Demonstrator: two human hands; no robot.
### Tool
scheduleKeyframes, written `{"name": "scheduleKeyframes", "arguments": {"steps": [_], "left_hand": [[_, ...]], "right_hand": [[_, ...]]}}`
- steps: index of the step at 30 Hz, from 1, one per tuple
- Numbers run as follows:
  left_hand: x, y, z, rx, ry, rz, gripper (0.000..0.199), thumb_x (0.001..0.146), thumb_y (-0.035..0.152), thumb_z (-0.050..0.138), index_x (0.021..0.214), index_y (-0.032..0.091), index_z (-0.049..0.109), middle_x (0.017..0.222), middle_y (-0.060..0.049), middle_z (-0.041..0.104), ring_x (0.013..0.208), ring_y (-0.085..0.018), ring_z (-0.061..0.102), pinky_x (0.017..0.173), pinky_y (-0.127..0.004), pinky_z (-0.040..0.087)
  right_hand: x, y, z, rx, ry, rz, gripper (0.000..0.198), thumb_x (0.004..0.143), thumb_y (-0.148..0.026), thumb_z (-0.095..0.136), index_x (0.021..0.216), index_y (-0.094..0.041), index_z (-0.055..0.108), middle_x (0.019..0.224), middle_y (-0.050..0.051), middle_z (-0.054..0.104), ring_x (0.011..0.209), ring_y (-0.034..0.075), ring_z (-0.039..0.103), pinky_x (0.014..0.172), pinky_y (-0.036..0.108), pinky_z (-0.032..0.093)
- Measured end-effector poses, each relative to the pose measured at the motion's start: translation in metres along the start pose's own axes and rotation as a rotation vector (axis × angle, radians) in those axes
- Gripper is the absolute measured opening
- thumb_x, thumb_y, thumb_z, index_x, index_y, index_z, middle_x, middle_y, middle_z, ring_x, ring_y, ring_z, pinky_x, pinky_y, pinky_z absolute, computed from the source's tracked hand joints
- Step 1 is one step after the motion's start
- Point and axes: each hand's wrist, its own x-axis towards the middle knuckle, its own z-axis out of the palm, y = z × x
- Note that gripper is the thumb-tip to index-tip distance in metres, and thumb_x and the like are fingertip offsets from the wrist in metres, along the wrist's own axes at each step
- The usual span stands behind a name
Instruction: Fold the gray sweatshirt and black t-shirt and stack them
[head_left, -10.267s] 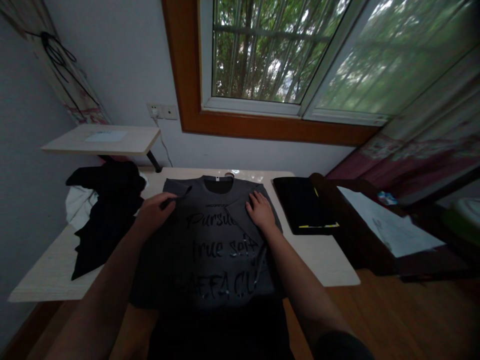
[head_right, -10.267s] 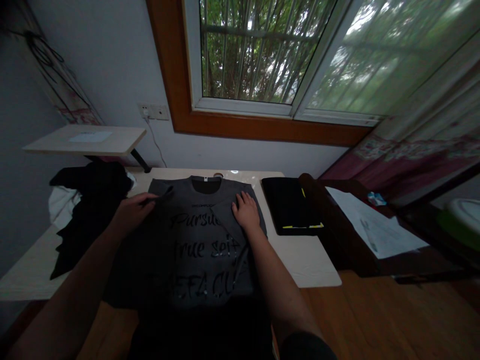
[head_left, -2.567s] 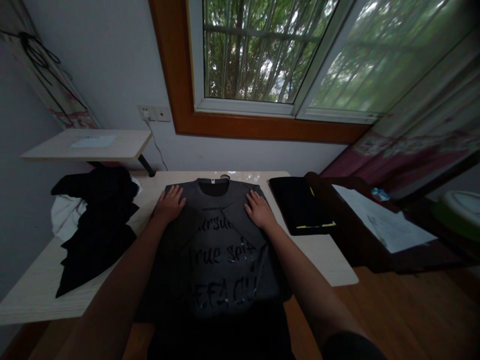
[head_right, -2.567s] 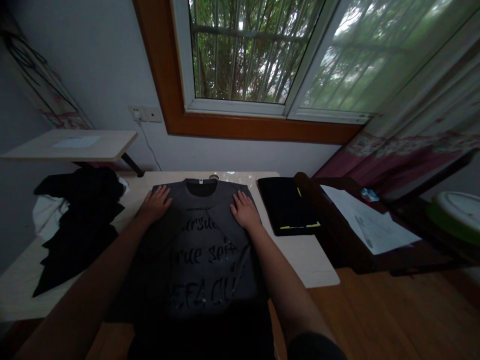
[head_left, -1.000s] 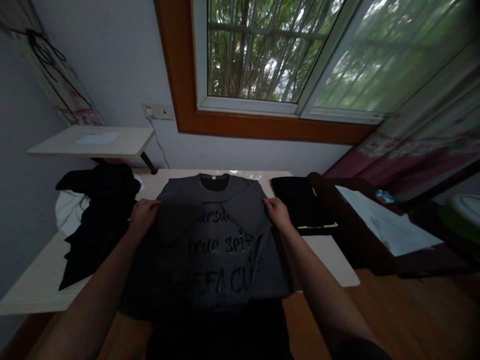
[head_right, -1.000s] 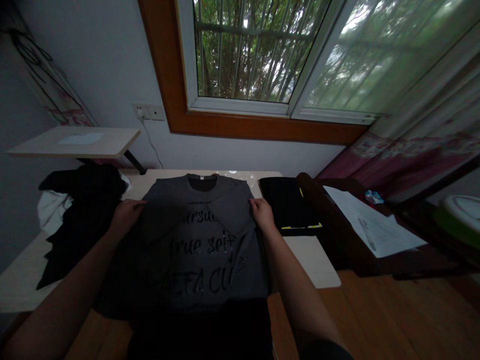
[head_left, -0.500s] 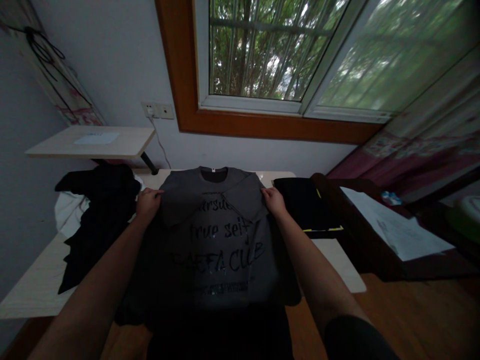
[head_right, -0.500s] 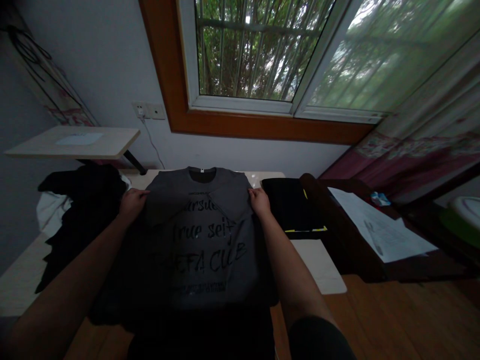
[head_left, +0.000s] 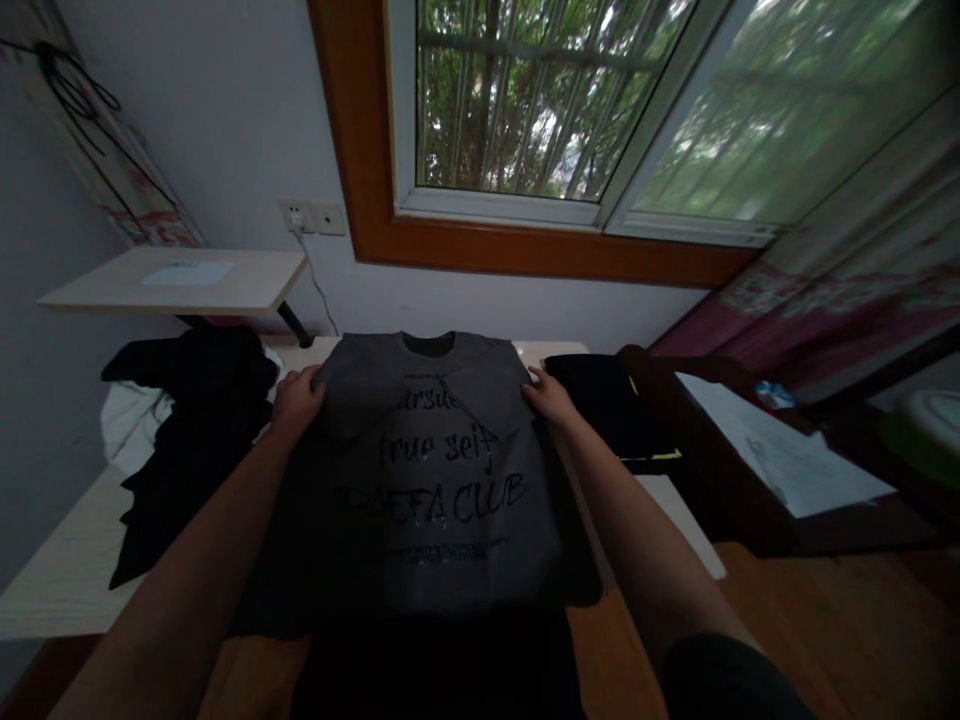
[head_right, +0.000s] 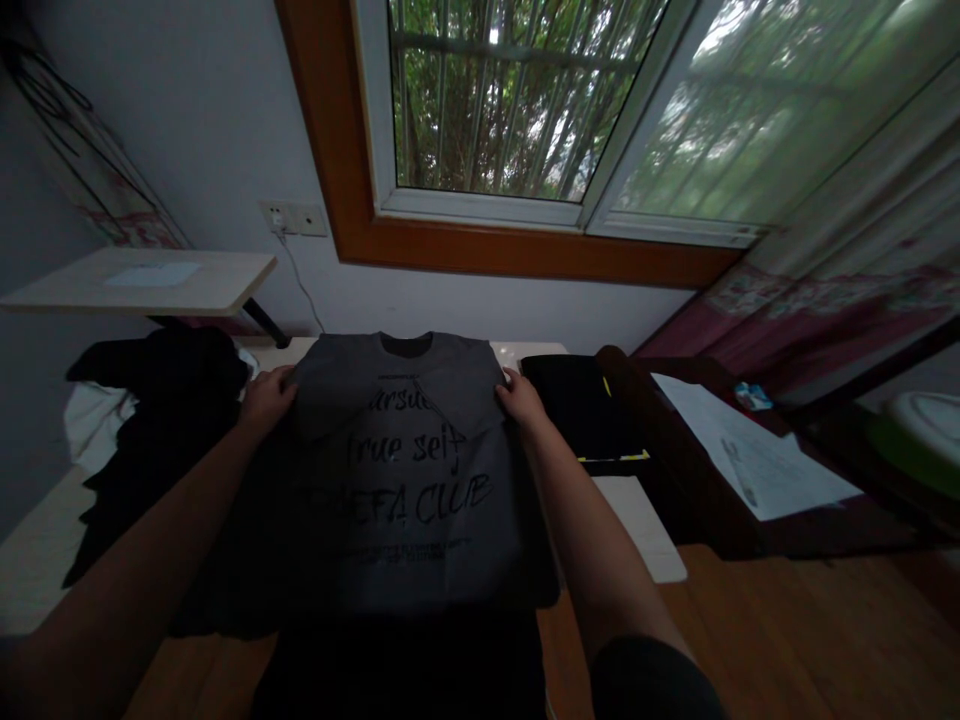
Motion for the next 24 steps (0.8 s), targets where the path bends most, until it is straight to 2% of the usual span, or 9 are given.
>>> {"name": "scheduleKeyframes", "arguments": {"steps": [2, 4, 8, 10, 15, 24], "left_hand": [[-0.009, -0.003, -0.004, -0.04, -0.022, -0.017, 0.058, 0.089, 0.037, 0.057, 0.144, 0.02, 0.053, 0.127, -0.015, 0.065, 0.117, -0.031, 0.062, 0.102, -0.042, 0.047], [-0.016, -0.006, -0.008, -0.079, -0.057, -0.033, 0.059, 0.087, 0.036, 0.059, 0.144, 0.021, 0.052, 0.129, -0.014, 0.066, 0.117, -0.029, 0.063, 0.1, -0.039, 0.048], [-0.024, -0.011, -0.014, -0.13, -0.093, -0.06, 0.054, 0.087, 0.033, 0.059, 0.139, 0.023, 0.055, 0.124, -0.01, 0.07, 0.109, -0.027, 0.067, 0.095, -0.036, 0.05], [-0.024, -0.012, -0.014, -0.134, -0.081, -0.052, 0.05, 0.087, 0.031, 0.059, 0.136, 0.023, 0.058, 0.123, -0.009, 0.071, 0.106, -0.026, 0.068, 0.094, -0.036, 0.05], [-0.014, -0.01, -0.009, -0.129, -0.029, -0.005, 0.046, 0.087, 0.027, 0.058, 0.133, 0.022, 0.061, 0.126, -0.01, 0.07, 0.111, -0.026, 0.066, 0.097, -0.035, 0.049], [0.02, 0.0, -0.005, -0.055, -0.004, -0.015, 0.044, 0.089, 0.026, 0.059, 0.133, 0.024, 0.061, 0.126, -0.011, 0.068, 0.116, -0.028, 0.064, 0.1, -0.039, 0.048]], "right_hand": [[-0.01, 0.003, -0.004, 0.054, -0.043, 0.026, 0.063, 0.089, -0.033, 0.065, 0.148, -0.02, 0.051, 0.102, 0.007, 0.074, 0.091, 0.021, 0.07, 0.085, 0.029, 0.053], [-0.018, 0.006, -0.006, 0.092, -0.071, 0.014, 0.057, 0.088, -0.033, 0.065, 0.144, -0.023, 0.055, 0.098, 0.005, 0.075, 0.087, 0.02, 0.071, 0.082, 0.028, 0.053], [-0.027, 0.012, -0.003, 0.124, -0.07, -0.067, 0.028, 0.089, -0.028, 0.061, 0.113, -0.023, 0.074, 0.105, 0.004, 0.077, 0.096, 0.02, 0.071, 0.088, 0.028, 0.052], [-0.027, 0.013, 0.001, 0.117, -0.035, -0.079, 0.023, 0.089, -0.027, 0.059, 0.103, -0.022, 0.077, 0.107, 0.004, 0.077, 0.1, 0.02, 0.071, 0.091, 0.028, 0.052], [-0.019, 0.01, 0.008, 0.061, 0.049, -0.057, 0.024, 0.089, -0.026, 0.058, 0.101, -0.021, 0.078, 0.107, 0.006, 0.076, 0.1, 0.021, 0.071, 0.093, 0.03, 0.052], [0.003, -0.009, 0.012, -0.02, 0.095, -0.034, 0.025, 0.091, -0.02, 0.057, 0.104, -0.019, 0.078, 0.111, 0.011, 0.073, 0.104, 0.022, 0.068, 0.097, 0.031, 0.049]]}}
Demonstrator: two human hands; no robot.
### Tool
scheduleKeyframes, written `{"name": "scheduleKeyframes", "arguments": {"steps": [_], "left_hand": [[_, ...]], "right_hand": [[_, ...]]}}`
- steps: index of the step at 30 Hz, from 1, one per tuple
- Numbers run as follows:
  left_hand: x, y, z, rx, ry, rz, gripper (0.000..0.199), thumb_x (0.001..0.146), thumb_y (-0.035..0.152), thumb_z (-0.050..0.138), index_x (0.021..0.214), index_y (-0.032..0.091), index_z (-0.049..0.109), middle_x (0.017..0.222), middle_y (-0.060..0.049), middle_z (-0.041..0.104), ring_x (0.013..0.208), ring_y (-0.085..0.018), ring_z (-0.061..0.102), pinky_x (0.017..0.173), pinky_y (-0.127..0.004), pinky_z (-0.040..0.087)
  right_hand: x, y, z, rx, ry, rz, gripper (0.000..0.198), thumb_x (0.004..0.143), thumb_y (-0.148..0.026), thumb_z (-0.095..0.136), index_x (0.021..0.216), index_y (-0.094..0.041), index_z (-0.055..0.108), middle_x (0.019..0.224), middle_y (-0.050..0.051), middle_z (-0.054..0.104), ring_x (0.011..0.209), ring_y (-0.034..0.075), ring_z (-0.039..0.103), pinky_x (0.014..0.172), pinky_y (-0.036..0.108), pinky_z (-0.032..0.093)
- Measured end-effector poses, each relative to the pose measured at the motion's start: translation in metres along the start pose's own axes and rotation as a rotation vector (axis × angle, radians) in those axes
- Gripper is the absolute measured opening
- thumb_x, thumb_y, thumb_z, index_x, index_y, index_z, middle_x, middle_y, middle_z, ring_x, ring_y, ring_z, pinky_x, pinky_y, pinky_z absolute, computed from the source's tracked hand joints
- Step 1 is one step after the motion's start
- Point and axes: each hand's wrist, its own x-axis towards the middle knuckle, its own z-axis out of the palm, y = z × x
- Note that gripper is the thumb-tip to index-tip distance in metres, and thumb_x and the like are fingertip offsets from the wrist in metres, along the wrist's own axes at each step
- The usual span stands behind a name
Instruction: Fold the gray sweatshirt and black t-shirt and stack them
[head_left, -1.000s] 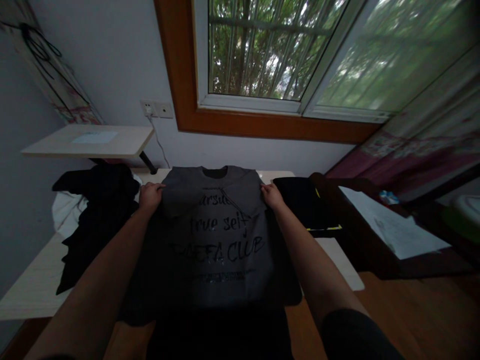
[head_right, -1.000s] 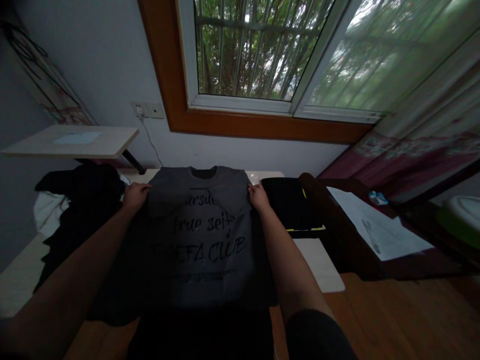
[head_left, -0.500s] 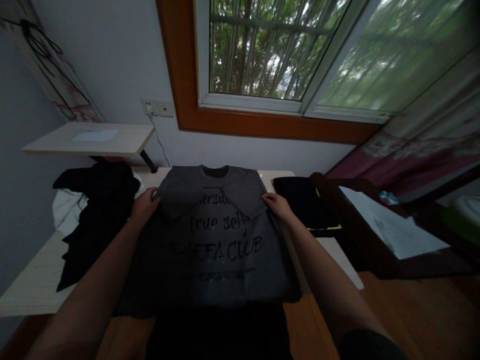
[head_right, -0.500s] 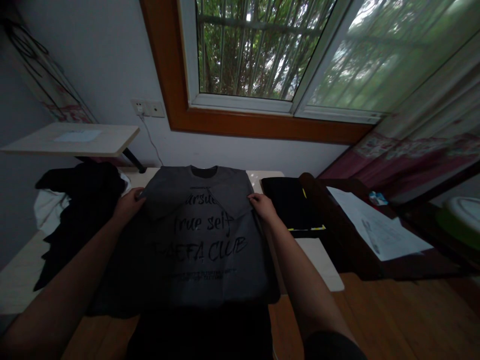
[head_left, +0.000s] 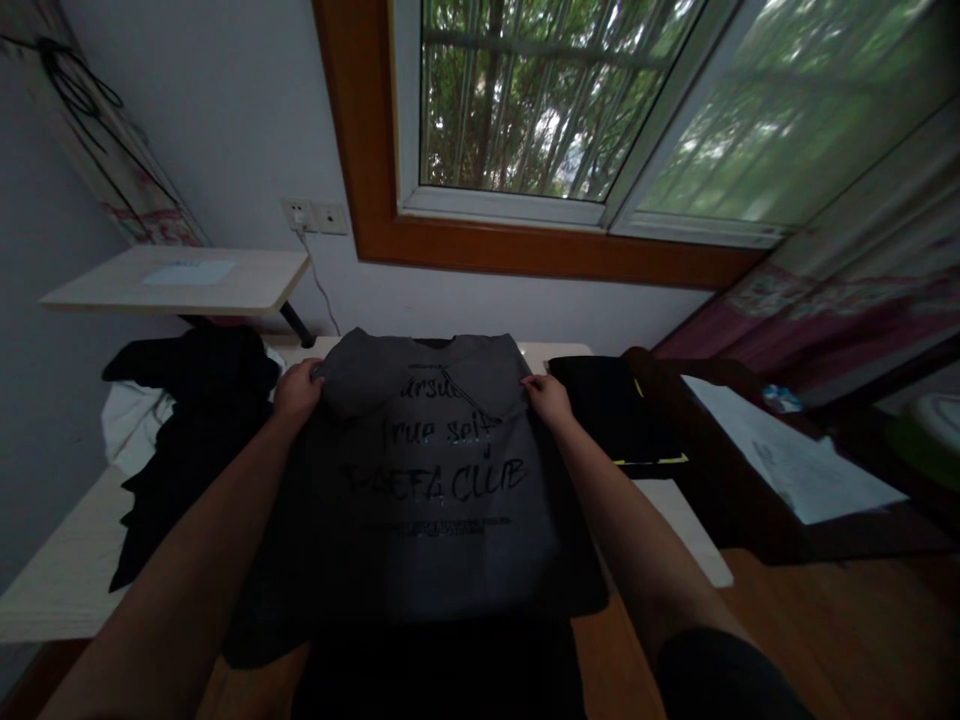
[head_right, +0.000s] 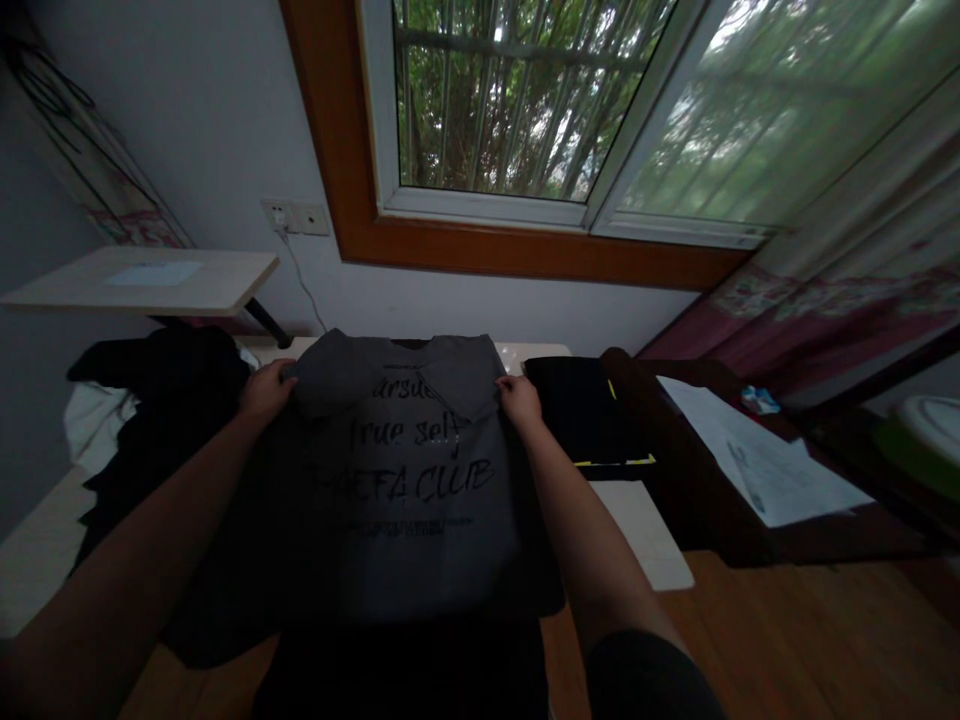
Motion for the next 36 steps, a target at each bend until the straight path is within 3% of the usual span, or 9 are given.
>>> {"name": "scheduleKeyframes", "arguments": {"steps": [5, 10, 13, 20, 24, 30, 36], "left_hand": [[0.008, 0.003, 0.003, 0.005, 0.01, -0.043, 0.042, 0.09, 0.029, 0.058, 0.132, 0.024, 0.062, 0.126, -0.012, 0.067, 0.117, -0.03, 0.063, 0.1, -0.041, 0.049], [-0.015, 0.005, 0.002, -0.083, 0.114, -0.025, 0.055, 0.092, 0.031, 0.054, 0.146, 0.021, 0.049, 0.133, -0.014, 0.063, 0.122, -0.029, 0.061, 0.106, -0.042, 0.047], [-0.033, 0.002, -0.002, -0.089, 0.112, -0.007, 0.06, 0.092, 0.032, 0.053, 0.151, 0.023, 0.044, 0.134, -0.013, 0.061, 0.124, -0.03, 0.059, 0.107, -0.043, 0.046], [-0.064, -0.013, -0.002, 0.004, 0.031, 0.092, 0.045, 0.097, 0.036, 0.04, 0.128, 0.022, 0.069, 0.118, -0.012, 0.063, 0.115, -0.026, 0.06, 0.109, -0.04, 0.044], [-0.073, -0.015, 0.001, 0.062, 0.013, 0.159, 0.047, 0.101, 0.038, 0.036, 0.132, 0.022, 0.067, 0.136, -0.011, 0.062, 0.131, -0.028, 0.05, 0.118, -0.045, 0.032], [-0.071, -0.015, 0.002, 0.111, 0.027, 0.162, 0.049, 0.102, 0.04, 0.034, 0.139, 0.021, 0.061, 0.148, -0.009, 0.057, 0.141, -0.03, 0.039, 0.117, -0.048, 0.032], [-0.051, -0.016, 0.008, 0.15, 0.005, 0.128, 0.047, 0.101, 0.037, 0.034, 0.139, 0.026, 0.059, 0.151, -0.008, 0.055, 0.147, -0.029, 0.035, 0.12, -0.055, 0.024]], "right_hand": [[0.01, -0.009, 0.003, -0.019, 0.014, 0.009, 0.026, 0.092, -0.02, 0.055, 0.107, -0.018, 0.077, 0.113, 0.013, 0.072, 0.105, 0.022, 0.067, 0.097, 0.031, 0.048], [0.001, -0.006, -0.001, 0.001, -0.007, -0.002, 0.029, 0.095, -0.025, 0.054, 0.113, -0.02, 0.076, 0.114, 0.011, 0.073, 0.105, 0.022, 0.068, 0.098, 0.031, 0.048], [-0.013, 0.0, -0.006, 0.022, -0.031, -0.006, 0.031, 0.097, -0.03, 0.053, 0.118, -0.022, 0.075, 0.114, 0.008, 0.074, 0.104, 0.021, 0.069, 0.096, 0.031, 0.05], [-0.047, 0.012, -0.01, 0.172, 0.011, -0.062, 0.037, 0.098, -0.041, 0.05, 0.113, -0.02, 0.076, 0.115, 0.009, 0.075, 0.11, 0.023, 0.067, 0.101, 0.034, 0.049], [-0.052, 0.012, -0.007, 0.216, 0.05, -0.076, 0.042, 0.097, -0.047, 0.049, 0.11, -0.019, 0.077, 0.112, 0.01, 0.076, 0.108, 0.024, 0.068, 0.1, 0.034, 0.049], [-0.039, 0.012, -0.007, 0.145, 0.071, -0.079, 0.041, 0.098, -0.043, 0.049, 0.108, -0.016, 0.078, 0.11, 0.012, 0.075, 0.105, 0.025, 0.068, 0.098, 0.033, 0.048], [-0.018, 0.012, -0.006, 0.004, 0.035, -0.061, 0.04, 0.098, -0.037, 0.047, 0.112, -0.015, 0.077, 0.109, 0.013, 0.075, 0.103, 0.025, 0.068, 0.094, 0.032, 0.049]]}}
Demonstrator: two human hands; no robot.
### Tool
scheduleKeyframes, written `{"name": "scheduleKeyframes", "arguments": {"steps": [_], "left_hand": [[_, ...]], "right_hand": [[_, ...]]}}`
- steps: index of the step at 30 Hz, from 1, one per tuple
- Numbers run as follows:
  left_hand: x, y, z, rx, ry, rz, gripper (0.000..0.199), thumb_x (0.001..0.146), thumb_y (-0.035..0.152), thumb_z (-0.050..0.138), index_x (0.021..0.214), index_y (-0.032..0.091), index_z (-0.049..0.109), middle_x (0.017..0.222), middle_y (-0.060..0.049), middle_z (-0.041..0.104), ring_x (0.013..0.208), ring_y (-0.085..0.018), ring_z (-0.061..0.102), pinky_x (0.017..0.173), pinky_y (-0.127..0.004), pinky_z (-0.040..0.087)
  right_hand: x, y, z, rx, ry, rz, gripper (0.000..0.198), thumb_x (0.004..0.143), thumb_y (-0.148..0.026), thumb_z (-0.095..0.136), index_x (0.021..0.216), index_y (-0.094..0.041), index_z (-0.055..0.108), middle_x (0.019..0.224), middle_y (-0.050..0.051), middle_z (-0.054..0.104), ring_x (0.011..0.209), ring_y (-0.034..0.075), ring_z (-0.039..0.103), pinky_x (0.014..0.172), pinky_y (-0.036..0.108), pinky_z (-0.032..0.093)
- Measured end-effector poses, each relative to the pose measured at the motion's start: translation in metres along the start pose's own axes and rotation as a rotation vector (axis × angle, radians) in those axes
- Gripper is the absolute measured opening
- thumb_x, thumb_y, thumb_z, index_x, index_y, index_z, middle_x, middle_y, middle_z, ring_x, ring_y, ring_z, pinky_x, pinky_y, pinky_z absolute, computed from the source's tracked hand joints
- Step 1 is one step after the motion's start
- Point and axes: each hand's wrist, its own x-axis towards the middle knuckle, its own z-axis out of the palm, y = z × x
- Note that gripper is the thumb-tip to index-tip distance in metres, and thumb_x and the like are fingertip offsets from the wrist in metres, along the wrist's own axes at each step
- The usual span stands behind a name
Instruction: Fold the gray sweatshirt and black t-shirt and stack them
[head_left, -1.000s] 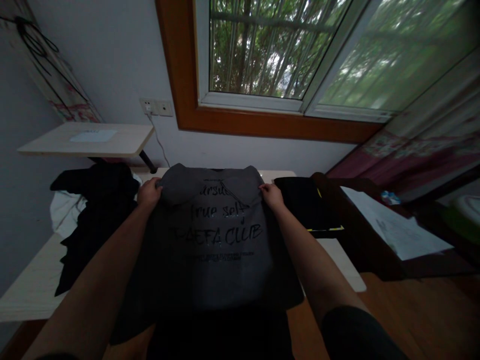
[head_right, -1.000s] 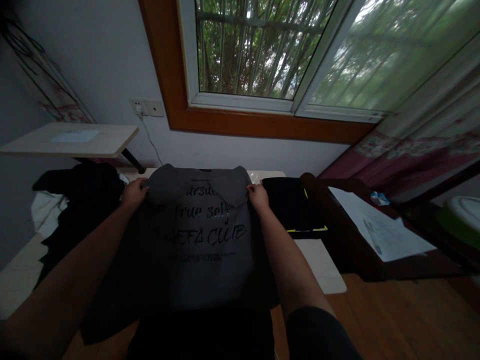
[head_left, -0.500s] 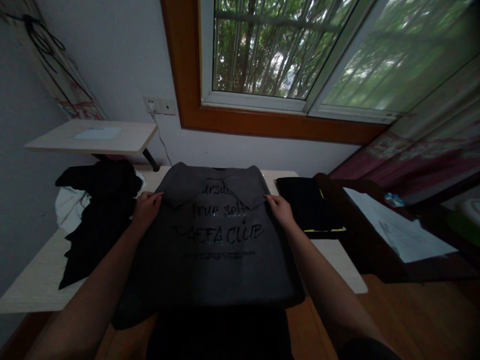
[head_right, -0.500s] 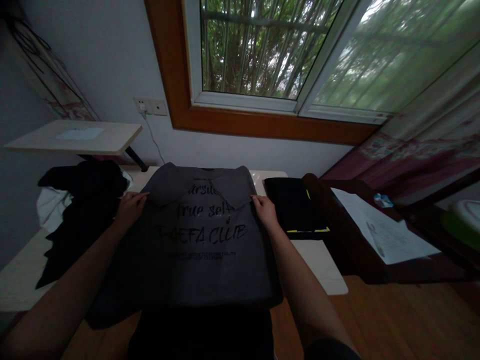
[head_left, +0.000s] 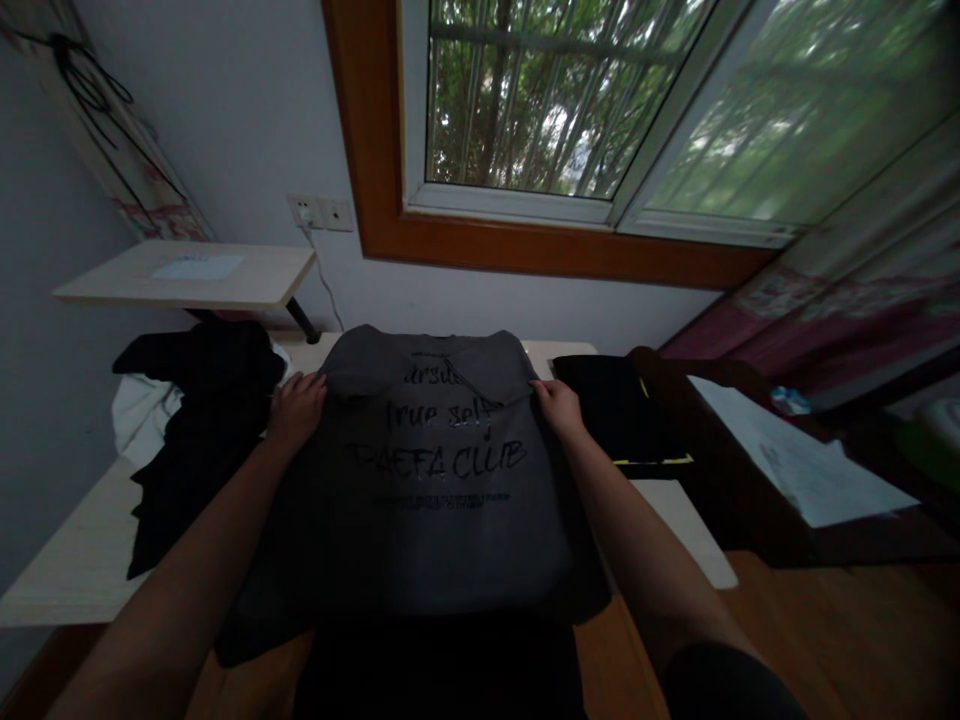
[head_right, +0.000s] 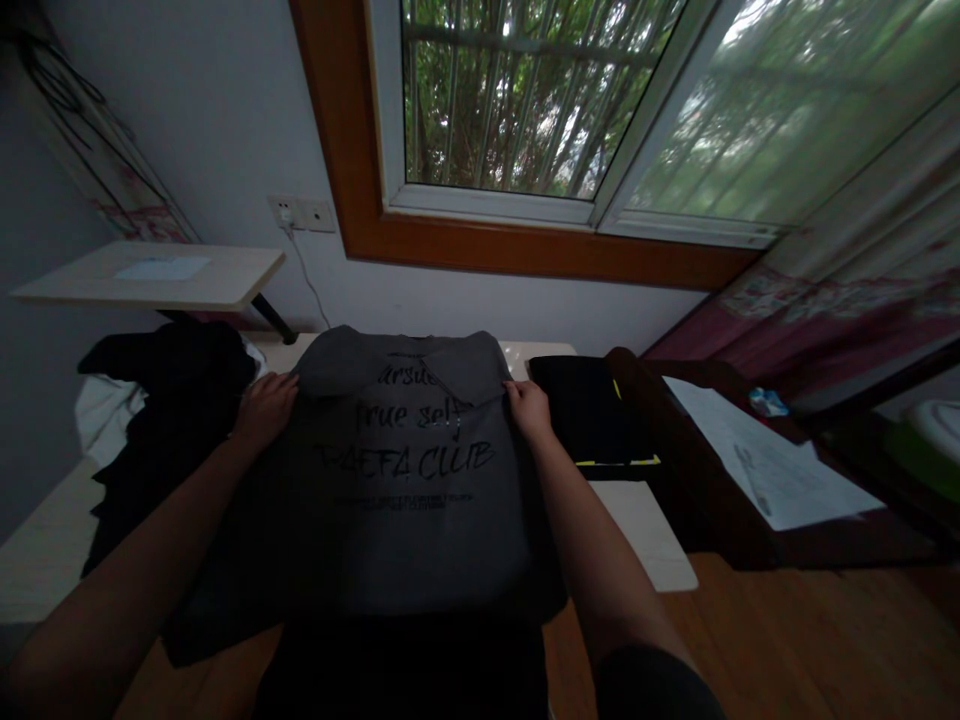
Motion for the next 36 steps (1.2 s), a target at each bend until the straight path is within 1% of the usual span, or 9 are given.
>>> {"name": "scheduleKeyframes", "arguments": {"steps": [7, 11, 14, 18, 22, 25, 29, 32, 36], "left_hand": [[0.036, 0.009, -0.004, -0.043, -0.05, -0.029, 0.05, 0.101, 0.039, 0.032, 0.143, 0.026, 0.055, 0.157, -0.008, 0.047, 0.151, -0.031, 0.029, 0.118, -0.058, 0.028], [0.05, 0.012, -0.003, -0.027, -0.067, -0.044, 0.054, 0.1, 0.036, 0.033, 0.149, 0.021, 0.049, 0.159, -0.013, 0.044, 0.152, -0.034, 0.028, 0.12, -0.057, 0.026], [0.049, 0.01, 0.001, -0.008, -0.089, -0.065, 0.06, 0.098, 0.035, 0.035, 0.154, 0.015, 0.041, 0.158, -0.018, 0.043, 0.151, -0.037, 0.028, 0.12, -0.058, 0.026], [0.033, 0.008, 0.004, 0.011, -0.018, -0.037, 0.062, 0.098, 0.036, 0.037, 0.156, 0.016, 0.039, 0.159, -0.017, 0.042, 0.151, -0.036, 0.03, 0.121, -0.053, 0.027], [0.009, 0.009, 0.001, 0.024, 0.008, -0.001, 0.056, 0.099, 0.037, 0.036, 0.15, 0.019, 0.048, 0.157, -0.018, 0.044, 0.147, -0.034, 0.038, 0.12, -0.051, 0.03], [-0.009, 0.01, -0.004, 0.03, -0.012, 0.036, 0.055, 0.099, 0.038, 0.034, 0.146, 0.017, 0.054, 0.156, -0.019, 0.043, 0.148, -0.034, 0.036, 0.121, -0.051, 0.028], [-0.036, 0.015, -0.011, 0.032, -0.043, 0.039, 0.055, 0.099, 0.039, 0.036, 0.147, 0.019, 0.051, 0.162, -0.016, 0.037, 0.152, -0.035, 0.028, 0.123, -0.055, 0.023], [-0.058, 0.018, -0.016, 0.059, -0.023, 0.087, 0.054, 0.098, 0.038, 0.037, 0.147, 0.02, 0.051, 0.162, -0.014, 0.037, 0.154, -0.033, 0.024, 0.123, -0.057, 0.022], [-0.085, 0.014, -0.022, 0.045, -0.02, 0.191, 0.052, 0.098, 0.036, 0.036, 0.144, 0.02, 0.055, 0.155, -0.012, 0.049, 0.151, -0.031, 0.032, 0.125, -0.051, 0.024]], "right_hand": [[0.036, -0.011, 0.007, -0.056, -0.004, 0.027, 0.039, 0.099, -0.037, 0.048, 0.112, -0.015, 0.077, 0.111, 0.016, 0.075, 0.106, 0.026, 0.067, 0.095, 0.032, 0.049], [0.051, -0.017, 0.008, -0.077, -0.033, 0.023, 0.038, 0.099, -0.032, 0.047, 0.119, -0.014, 0.075, 0.119, 0.017, 0.072, 0.111, 0.025, 0.066, 0.1, 0.032, 0.047], [0.051, -0.02, 0.009, -0.101, -0.06, 0.017, 0.037, 0.097, -0.026, 0.049, 0.123, -0.013, 0.073, 0.12, 0.017, 0.07, 0.113, 0.025, 0.065, 0.105, 0.033, 0.045], [0.033, -0.022, 0.008, -0.129, -0.052, 0.016, 0.043, 0.095, -0.027, 0.053, 0.133, -0.013, 0.068, 0.125, 0.02, 0.064, 0.118, 0.029, 0.061, 0.111, 0.039, 0.041], [0.005, -0.02, 0.008, -0.108, -0.019, 0.0, 0.051, 0.095, -0.031, 0.053, 0.144, -0.018, 0.059, 0.123, 0.016, 0.061, 0.113, 0.027, 0.062, 0.108, 0.038, 0.044], [-0.017, -0.016, 0.007, -0.101, 0.003, -0.052, 0.049, 0.096, -0.031, 0.05, 0.142, -0.019, 0.06, 0.119, 0.014, 0.061, 0.111, 0.025, 0.061, 0.107, 0.036, 0.045], [-0.049, -0.016, 0.001, -0.249, 0.012, -0.165, 0.044, 0.097, -0.032, 0.049, 0.138, -0.022, 0.064, 0.134, 0.015, 0.057, 0.119, 0.031, 0.053, 0.108, 0.045, 0.042], [-0.075, -0.02, -0.01, -0.387, 0.011, -0.191, 0.042, 0.098, -0.03, 0.048, 0.137, -0.027, 0.064, 0.138, 0.014, 0.056, 0.119, 0.033, 0.05, 0.101, 0.046, 0.044], [-0.101, -0.025, -0.026, -0.512, -0.004, -0.15, 0.043, 0.101, -0.027, 0.042, 0.139, -0.027, 0.062, 0.12, 0.016, 0.062, 0.101, 0.03, 0.058, 0.087, 0.039, 0.048]]}}
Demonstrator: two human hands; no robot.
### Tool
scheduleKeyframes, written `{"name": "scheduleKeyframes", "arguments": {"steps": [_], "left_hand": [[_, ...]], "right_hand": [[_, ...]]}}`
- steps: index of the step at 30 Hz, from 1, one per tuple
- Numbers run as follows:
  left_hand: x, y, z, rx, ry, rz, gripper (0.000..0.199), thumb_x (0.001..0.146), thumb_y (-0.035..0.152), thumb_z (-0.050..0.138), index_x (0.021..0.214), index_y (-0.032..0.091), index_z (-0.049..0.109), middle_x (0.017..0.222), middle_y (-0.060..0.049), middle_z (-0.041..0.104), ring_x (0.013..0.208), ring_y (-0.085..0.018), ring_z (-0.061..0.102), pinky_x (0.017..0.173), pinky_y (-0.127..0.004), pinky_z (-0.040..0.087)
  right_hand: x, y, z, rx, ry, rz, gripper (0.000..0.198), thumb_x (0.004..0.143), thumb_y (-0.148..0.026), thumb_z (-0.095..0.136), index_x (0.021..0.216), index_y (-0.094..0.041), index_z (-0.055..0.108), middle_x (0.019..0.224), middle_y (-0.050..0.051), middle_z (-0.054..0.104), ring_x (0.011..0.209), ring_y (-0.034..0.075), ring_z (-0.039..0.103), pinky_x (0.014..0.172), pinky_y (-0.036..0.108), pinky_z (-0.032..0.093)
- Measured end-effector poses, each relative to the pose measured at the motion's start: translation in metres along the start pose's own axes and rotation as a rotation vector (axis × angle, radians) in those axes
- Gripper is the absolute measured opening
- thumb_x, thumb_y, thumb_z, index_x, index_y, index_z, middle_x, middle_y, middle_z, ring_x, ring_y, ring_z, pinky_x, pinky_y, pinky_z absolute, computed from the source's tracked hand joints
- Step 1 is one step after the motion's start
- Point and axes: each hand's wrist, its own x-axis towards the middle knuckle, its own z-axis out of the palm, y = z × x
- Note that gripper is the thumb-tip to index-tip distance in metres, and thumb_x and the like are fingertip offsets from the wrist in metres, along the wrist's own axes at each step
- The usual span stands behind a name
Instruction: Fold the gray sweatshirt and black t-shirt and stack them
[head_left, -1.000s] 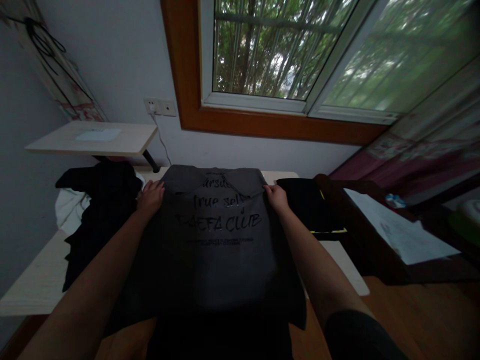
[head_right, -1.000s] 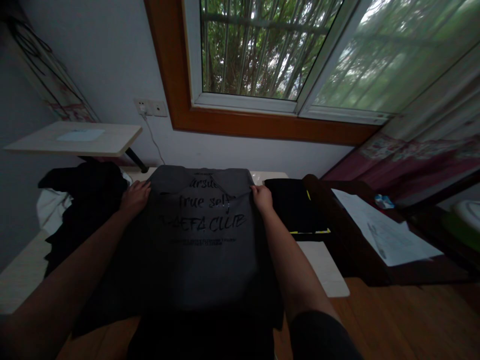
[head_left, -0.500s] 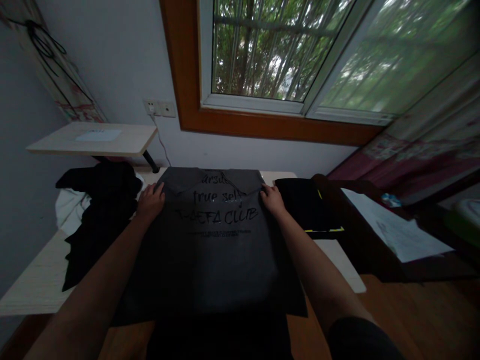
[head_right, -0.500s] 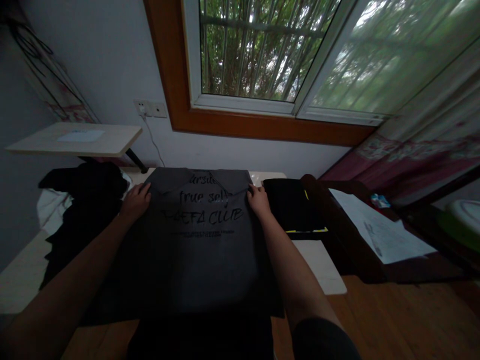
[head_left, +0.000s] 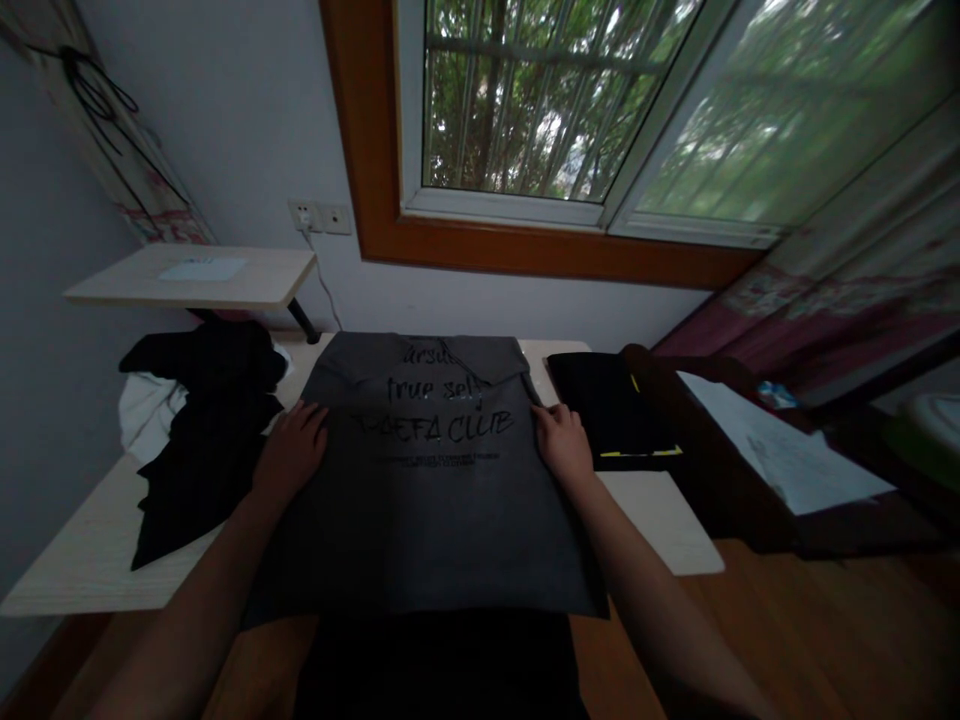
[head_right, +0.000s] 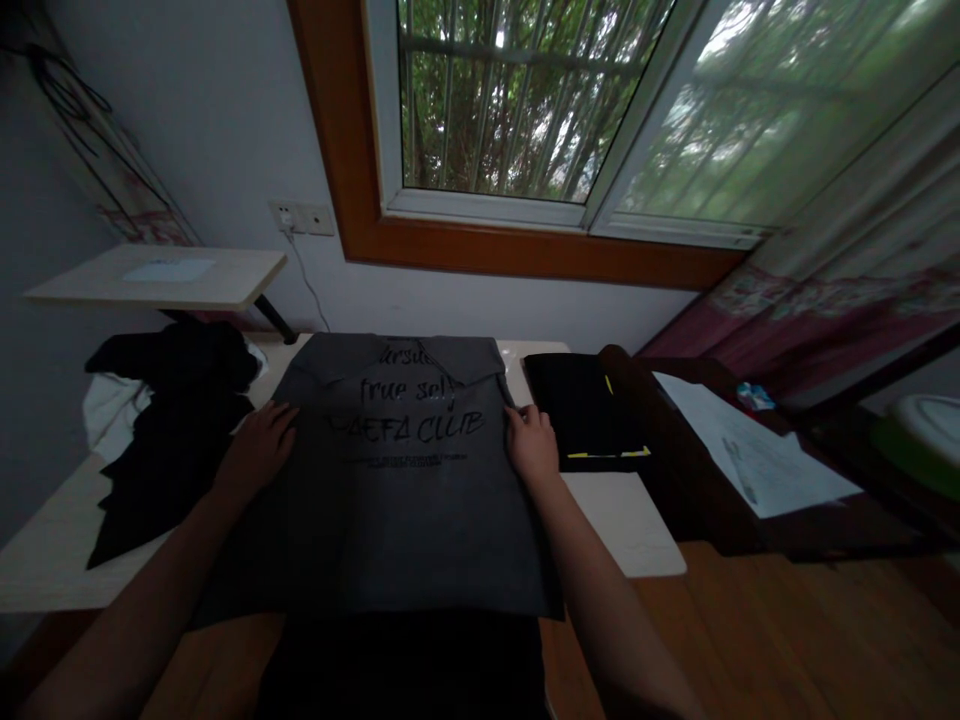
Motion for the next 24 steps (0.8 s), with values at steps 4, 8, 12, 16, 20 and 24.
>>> {"name": "scheduleKeyframes", "arguments": {"steps": [4, 8, 12, 16, 20, 24], "left_hand": [[-0.021, -0.004, -0.005, -0.023, 0.025, 0.041, 0.052, 0.098, 0.034, 0.034, 0.141, 0.016, 0.058, 0.149, -0.014, 0.054, 0.146, -0.029, 0.041, 0.124, -0.045, 0.03], [-0.032, -0.007, -0.009, 0.002, 0.065, 0.076, 0.051, 0.097, 0.03, 0.036, 0.138, 0.014, 0.06, 0.146, -0.017, 0.056, 0.141, -0.03, 0.048, 0.121, -0.044, 0.035], [-0.043, -0.009, -0.015, 0.043, 0.085, 0.104, 0.049, 0.096, 0.028, 0.038, 0.136, 0.012, 0.061, 0.142, -0.018, 0.059, 0.135, -0.032, 0.052, 0.116, -0.05, 0.04], [-0.057, -0.01, -0.021, 0.078, 0.087, 0.146, 0.046, 0.096, 0.028, 0.041, 0.132, 0.012, 0.064, 0.134, -0.019, 0.063, 0.127, -0.032, 0.056, 0.111, -0.051, 0.043], [-0.069, -0.012, -0.027, 0.104, 0.077, 0.134, 0.043, 0.095, 0.027, 0.044, 0.13, 0.015, 0.066, 0.126, -0.018, 0.066, 0.119, -0.033, 0.058, 0.104, -0.051, 0.046], [-0.074, -0.007, -0.034, 0.174, 0.057, 0.124, 0.043, 0.095, 0.022, 0.042, 0.128, 0.012, 0.066, 0.124, -0.019, 0.065, 0.12, -0.035, 0.056, 0.099, -0.053, 0.045]], "right_hand": [[-0.014, 0.002, -0.011, -0.061, -0.117, 0.051, 0.044, 0.101, -0.023, 0.039, 0.141, -0.028, 0.057, 0.109, 0.014, 0.062, 0.076, 0.022, 0.063, 0.068, 0.032, 0.047], [-0.021, 0.001, -0.021, -0.158, -0.176, 0.061, 0.046, 0.1, -0.018, 0.038, 0.143, -0.028, 0.052, 0.113, 0.013, 0.061, 0.071, 0.019, 0.065, 0.061, 0.03, 0.044], [-0.028, -0.002, -0.03, -0.223, -0.199, 0.077, 0.045, 0.101, -0.018, 0.037, 0.144, -0.028, 0.049, 0.114, 0.012, 0.058, 0.072, 0.018, 0.065, 0.062, 0.028, 0.043], [-0.037, -0.004, -0.035, -0.241, -0.135, 0.027, 0.041, 0.101, -0.015, 0.039, 0.138, -0.025, 0.055, 0.113, 0.012, 0.057, 0.086, 0.022, 0.062, 0.069, 0.03, 0.044], [-0.043, -0.007, -0.04, -0.229, -0.031, -0.026, 0.037, 0.098, -0.015, 0.043, 0.129, -0.022, 0.063, 0.118, 0.016, 0.058, 0.101, 0.029, 0.055, 0.081, 0.037, 0.045], [-0.038, -0.019, -0.041, -0.159, 0.054, -0.017, 0.038, 0.098, -0.017, 0.045, 0.131, -0.02, 0.063, 0.13, 0.017, 0.057, 0.106, 0.031, 0.052, 0.087, 0.041, 0.045]]}}
